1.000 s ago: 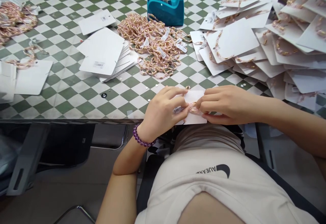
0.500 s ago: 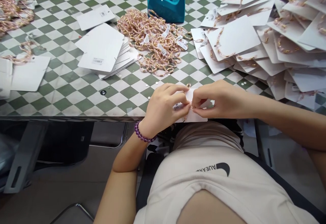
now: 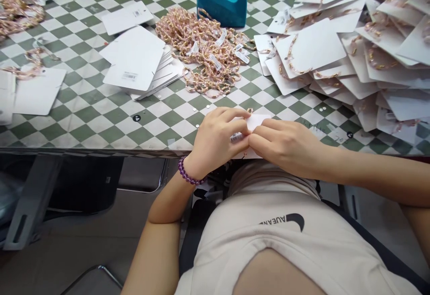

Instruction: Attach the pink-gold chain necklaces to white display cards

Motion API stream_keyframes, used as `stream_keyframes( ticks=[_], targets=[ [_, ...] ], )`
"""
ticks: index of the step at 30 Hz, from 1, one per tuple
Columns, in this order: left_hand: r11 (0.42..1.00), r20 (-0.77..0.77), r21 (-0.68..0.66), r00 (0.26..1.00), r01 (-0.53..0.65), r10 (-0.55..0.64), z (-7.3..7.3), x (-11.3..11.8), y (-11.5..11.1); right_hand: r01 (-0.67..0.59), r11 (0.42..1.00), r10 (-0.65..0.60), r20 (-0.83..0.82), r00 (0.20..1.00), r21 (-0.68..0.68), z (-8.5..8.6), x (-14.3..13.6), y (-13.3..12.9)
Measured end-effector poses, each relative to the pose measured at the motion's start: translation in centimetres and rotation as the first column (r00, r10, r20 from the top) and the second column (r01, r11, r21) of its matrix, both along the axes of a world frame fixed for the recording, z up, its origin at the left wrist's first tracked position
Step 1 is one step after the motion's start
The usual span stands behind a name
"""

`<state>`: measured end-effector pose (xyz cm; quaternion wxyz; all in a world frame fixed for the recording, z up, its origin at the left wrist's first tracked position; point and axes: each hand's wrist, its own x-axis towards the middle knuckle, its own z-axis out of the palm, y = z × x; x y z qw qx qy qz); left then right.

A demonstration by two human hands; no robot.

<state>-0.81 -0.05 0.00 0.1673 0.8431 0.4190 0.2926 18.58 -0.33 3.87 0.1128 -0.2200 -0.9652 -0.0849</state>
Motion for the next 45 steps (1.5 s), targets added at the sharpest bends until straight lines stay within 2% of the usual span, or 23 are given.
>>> stream_keyframes(
  ticks=[3,6,14,18,23,30,38,45],
  targets=[
    [1.000,-0.018,-0.019,1.000,0.004,-0.005,0.1,0.0,0.0,0.032,0.990,-0.034,0.016,0.999,0.141,0.1,-0.1,-0.3],
    [0.999,-0.037,-0.047,0.999,0.006,-0.008,0.3,-0.1,0.0,0.048,0.982,-0.050,0.004,0.999,0.183,0.0,0.0,-0.3],
    [0.995,-0.041,-0.093,0.998,0.040,-0.044,0.8,-0.3,0.2,0.150,0.989,-0.150,-0.080,0.985,-0.002,-0.8,0.3,0.2],
    [0.992,-0.041,-0.115,0.997,0.055,-0.060,0.8,-0.4,0.3,0.175,0.984,-0.178,-0.123,0.976,-0.033,-1.3,0.2,0.5],
    [0.992,-0.027,-0.117,0.998,0.053,-0.056,0.8,-0.4,0.3,0.178,0.981,-0.190,-0.236,0.953,-0.071,-2.0,0.4,0.1],
    [0.993,-0.010,-0.112,0.999,0.048,-0.050,0.6,-0.4,0.3,0.162,0.968,-0.212,-0.281,0.936,-0.191,-2.5,1.4,-0.5],
    [0.992,-0.012,-0.117,0.999,0.040,-0.041,0.5,-0.3,0.3,0.129,0.962,-0.208,-0.342,0.916,-0.239,-3.1,1.4,0.0],
    [0.991,-0.019,-0.109,0.997,0.078,-0.081,0.4,-0.7,0.4,0.235,0.941,-0.297,-0.265,0.917,-0.244,-3.4,1.1,-0.1]
  ],
)
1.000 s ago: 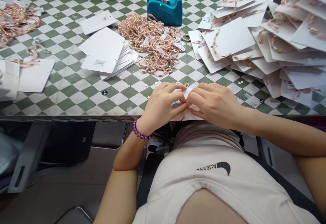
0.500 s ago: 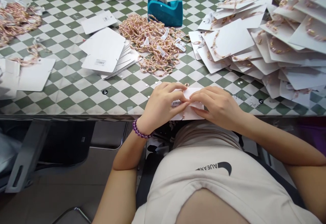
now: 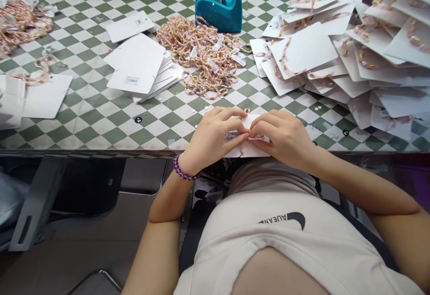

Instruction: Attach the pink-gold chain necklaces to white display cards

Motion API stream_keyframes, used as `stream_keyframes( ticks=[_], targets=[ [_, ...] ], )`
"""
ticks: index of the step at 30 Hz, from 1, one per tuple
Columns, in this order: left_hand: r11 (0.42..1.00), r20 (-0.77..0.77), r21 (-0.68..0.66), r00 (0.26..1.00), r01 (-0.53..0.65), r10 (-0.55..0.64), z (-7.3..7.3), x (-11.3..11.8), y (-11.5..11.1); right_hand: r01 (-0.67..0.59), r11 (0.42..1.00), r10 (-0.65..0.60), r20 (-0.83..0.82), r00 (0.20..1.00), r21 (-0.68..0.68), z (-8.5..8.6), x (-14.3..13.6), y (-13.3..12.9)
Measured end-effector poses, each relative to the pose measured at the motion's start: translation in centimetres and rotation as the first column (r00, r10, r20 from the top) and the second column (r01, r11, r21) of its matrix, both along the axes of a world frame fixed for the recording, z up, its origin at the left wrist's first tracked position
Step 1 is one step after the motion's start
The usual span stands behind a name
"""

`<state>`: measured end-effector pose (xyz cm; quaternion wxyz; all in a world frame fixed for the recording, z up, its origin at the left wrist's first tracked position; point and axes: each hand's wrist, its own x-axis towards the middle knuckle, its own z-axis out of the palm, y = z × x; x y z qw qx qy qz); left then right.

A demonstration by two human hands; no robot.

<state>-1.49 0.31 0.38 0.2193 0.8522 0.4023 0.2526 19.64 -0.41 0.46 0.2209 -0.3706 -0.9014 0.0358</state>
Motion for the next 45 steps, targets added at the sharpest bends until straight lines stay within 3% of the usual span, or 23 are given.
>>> stream_keyframes(
  ticks=[4,10,14,24,29,40,45],
  targets=[
    [1.000,0.005,-0.004,1.000,0.030,-0.030,0.3,-0.2,0.0,-0.008,1.000,0.008,0.026,1.000,0.027,0.3,-0.2,0.0],
    [1.000,0.049,-0.001,0.999,-0.013,0.013,0.3,0.1,-0.2,-0.138,0.987,0.124,-0.160,0.979,-0.077,-0.1,0.0,0.7],
    [0.999,0.092,0.018,0.995,-0.045,0.043,0.0,0.1,-0.3,-0.165,0.982,0.146,-0.190,0.971,-0.089,-0.2,0.0,0.8],
    [0.998,0.132,0.060,0.991,-0.014,0.006,-0.5,-0.1,-0.3,-0.157,0.982,0.131,-0.216,0.967,-0.107,0.0,0.1,0.7],
    [0.999,0.089,0.039,0.996,-0.018,0.014,-0.3,-0.1,-0.2,-0.151,0.964,0.102,-0.219,0.970,-0.218,0.3,0.3,1.2],
    [0.999,0.078,0.049,0.997,-0.020,0.016,-0.2,0.1,-0.5,-0.095,0.994,0.085,-0.165,0.983,-0.053,-0.2,-0.2,0.6],
    [0.999,0.073,0.040,0.997,-0.018,0.015,-0.2,0.1,-0.6,-0.071,0.974,0.017,-0.242,0.970,-0.216,0.7,-0.2,1.1]
  ],
)
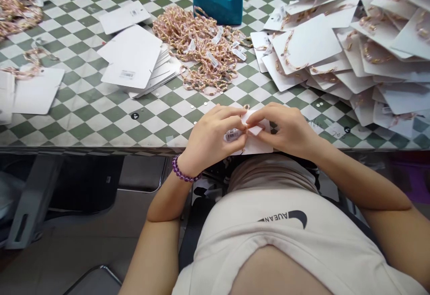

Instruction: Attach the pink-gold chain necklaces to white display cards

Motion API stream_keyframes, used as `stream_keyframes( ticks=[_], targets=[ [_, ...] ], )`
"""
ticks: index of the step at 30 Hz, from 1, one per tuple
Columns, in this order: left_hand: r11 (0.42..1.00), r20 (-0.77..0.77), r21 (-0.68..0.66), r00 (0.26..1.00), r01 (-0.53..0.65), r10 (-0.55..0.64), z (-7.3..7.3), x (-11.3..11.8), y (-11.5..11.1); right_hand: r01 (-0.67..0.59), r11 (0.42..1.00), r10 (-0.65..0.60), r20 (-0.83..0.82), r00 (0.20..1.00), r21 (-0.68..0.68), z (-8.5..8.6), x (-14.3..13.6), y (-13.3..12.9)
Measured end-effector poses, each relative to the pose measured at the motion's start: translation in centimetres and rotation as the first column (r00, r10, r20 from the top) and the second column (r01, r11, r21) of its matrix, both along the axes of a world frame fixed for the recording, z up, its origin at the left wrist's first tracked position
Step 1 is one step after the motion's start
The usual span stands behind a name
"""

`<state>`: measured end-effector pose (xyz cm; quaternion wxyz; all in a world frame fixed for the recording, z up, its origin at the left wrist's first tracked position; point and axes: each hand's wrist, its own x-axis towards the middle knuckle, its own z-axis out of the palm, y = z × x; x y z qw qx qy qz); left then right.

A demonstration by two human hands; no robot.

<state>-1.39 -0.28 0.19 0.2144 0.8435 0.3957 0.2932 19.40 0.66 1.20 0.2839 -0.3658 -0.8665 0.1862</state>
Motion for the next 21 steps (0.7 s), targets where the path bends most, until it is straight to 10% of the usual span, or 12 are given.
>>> stream_keyframes(
  ticks=[21],
  targets=[
    [0.998,0.029,0.070,1.000,-0.001,-0.001,-0.2,0.1,0.1,0.005,0.935,-0.013,-0.020,1.000,-0.354,1.0,-0.1,1.9]
  ],
)
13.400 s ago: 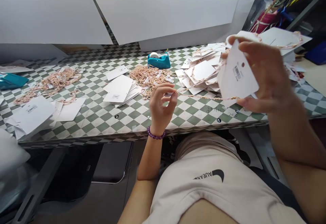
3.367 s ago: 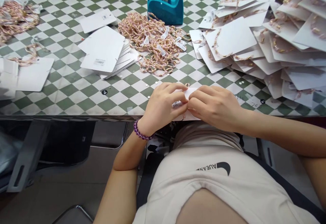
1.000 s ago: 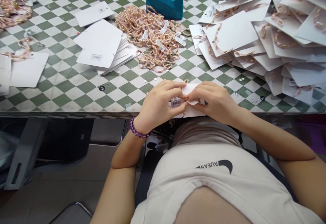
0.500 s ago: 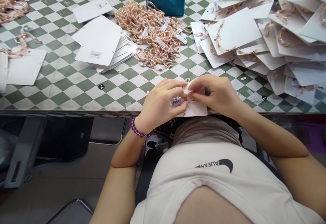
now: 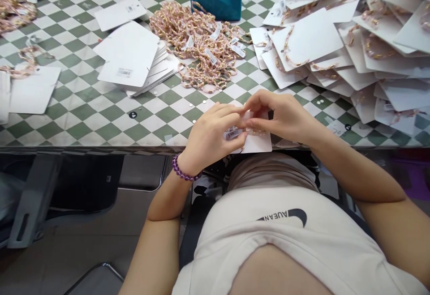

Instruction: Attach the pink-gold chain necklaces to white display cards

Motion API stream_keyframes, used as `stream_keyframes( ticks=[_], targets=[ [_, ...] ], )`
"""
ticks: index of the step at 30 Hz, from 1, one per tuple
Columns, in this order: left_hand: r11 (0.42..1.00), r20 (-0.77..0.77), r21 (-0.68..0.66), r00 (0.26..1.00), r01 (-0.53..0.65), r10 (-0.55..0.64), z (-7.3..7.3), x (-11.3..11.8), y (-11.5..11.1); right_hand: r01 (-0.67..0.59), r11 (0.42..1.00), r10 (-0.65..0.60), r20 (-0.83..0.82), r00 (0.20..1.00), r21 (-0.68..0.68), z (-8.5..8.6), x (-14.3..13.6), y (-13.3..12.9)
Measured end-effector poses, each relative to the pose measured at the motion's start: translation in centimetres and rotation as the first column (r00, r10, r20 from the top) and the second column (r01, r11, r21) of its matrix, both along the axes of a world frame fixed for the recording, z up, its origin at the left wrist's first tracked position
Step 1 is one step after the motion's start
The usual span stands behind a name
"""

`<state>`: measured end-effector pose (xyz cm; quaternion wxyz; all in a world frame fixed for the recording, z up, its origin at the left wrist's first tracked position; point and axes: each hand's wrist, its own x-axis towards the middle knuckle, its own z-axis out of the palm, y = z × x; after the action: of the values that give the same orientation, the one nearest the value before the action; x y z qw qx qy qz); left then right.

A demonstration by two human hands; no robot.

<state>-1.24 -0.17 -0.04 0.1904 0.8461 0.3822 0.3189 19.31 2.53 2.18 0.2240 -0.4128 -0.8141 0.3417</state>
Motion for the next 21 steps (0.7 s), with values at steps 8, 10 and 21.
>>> stream_keyframes(
  ticks=[8,10,21],
  targets=[
    [1.000,-0.019,0.002,1.000,-0.013,0.013,0.0,0.2,0.0,0.008,0.997,-0.010,-0.021,1.000,-0.077,0.0,-0.1,0.2],
    [1.000,-0.028,0.000,1.000,-0.012,0.012,0.0,0.2,0.0,0.014,0.994,-0.012,0.022,1.000,-0.112,0.4,-0.3,0.5],
    [0.999,-0.071,-0.039,0.997,-0.024,0.021,0.4,0.1,-0.2,0.073,0.988,-0.091,0.136,0.986,0.138,-0.5,-0.5,1.2]
  ],
)
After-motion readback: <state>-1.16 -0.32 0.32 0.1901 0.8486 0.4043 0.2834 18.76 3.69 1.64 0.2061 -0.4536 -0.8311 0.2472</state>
